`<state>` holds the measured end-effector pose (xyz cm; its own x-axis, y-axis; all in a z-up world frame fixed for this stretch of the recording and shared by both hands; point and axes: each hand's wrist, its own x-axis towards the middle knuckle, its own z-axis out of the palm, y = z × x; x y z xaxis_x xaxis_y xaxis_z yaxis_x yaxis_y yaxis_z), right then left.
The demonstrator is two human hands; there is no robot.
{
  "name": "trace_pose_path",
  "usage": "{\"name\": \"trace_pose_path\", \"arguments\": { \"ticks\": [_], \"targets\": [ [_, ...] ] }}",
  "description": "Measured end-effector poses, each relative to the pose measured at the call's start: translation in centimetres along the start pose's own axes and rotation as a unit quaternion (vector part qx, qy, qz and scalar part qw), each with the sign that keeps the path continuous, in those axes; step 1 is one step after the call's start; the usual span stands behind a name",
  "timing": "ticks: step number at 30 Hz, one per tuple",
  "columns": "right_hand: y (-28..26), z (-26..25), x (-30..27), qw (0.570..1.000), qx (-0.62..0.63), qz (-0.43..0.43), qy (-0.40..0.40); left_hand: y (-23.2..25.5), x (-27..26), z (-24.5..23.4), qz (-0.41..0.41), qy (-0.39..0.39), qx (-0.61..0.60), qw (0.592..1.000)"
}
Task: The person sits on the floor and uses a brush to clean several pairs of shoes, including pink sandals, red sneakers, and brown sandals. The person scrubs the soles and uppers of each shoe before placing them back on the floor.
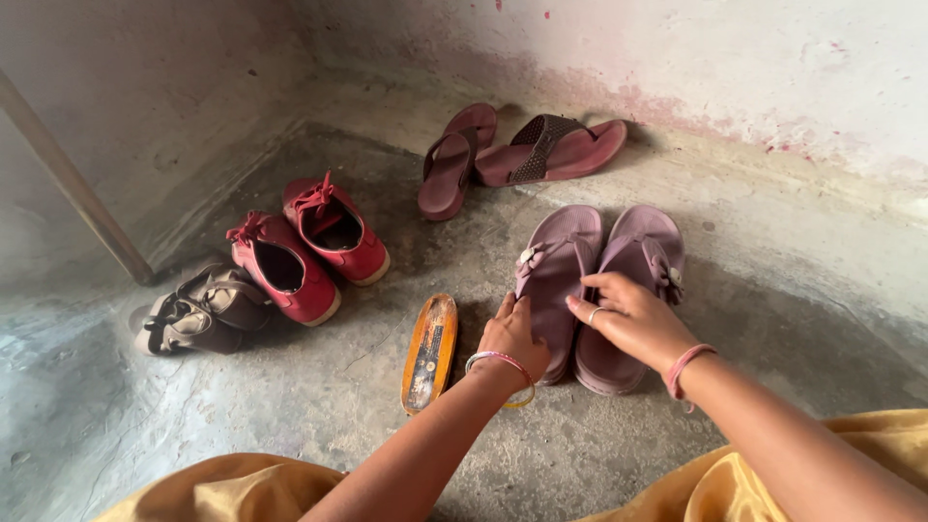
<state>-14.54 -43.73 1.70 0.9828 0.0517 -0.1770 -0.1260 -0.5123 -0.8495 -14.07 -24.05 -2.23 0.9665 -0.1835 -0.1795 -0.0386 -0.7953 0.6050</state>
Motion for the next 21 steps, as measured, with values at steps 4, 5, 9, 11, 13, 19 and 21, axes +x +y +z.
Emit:
{"name": "trace_pose_path", "arguments": {
  "ticks": [4, 5, 9, 11, 13, 19, 21],
  "targets": [
    [0.6, -0.7, 1.1, 0.997, 0.060, 0.040, 0.040, -0.9, 0.9, 0.7, 0.013, 0.007, 0.002, 1.000],
    [0.8, -0.9, 1.4, 0.998, 0.036, 0.020, 0.057, -1.0, 1.0, 0.9, 0.024, 0.014, 0.008, 1.000],
    [1.7, -0.7, 2.2, 0.996, -0.014, -0.063, 0.060, -0.8, 0.7, 0.8, 0.014, 0.009, -0.003, 1.000],
    [1.6, -1.1, 2.3, 0.998, 0.024, 0.003, 0.057, -0.4, 0.8, 0.1, -0.017, -0.002, -0.029, 0.999],
    [1.1, -1.3, 1.8, 0.997, 0.051, 0.033, 0.038, 0.0, 0.8, -0.3, -0.017, -0.010, -0.035, 0.999],
    [-2.5, -0.6, -0.7, 0.999, -0.033, -0.007, -0.012, -0.3, 0.5, -1.2, 0.047, -0.023, 0.005, 0.999],
    [-2.5, -0.3, -0.6, 0.996, -0.078, -0.037, -0.029, -0.8, 0.5, -1.2, 0.061, -0.024, 0.005, 0.998]
  ]
}}
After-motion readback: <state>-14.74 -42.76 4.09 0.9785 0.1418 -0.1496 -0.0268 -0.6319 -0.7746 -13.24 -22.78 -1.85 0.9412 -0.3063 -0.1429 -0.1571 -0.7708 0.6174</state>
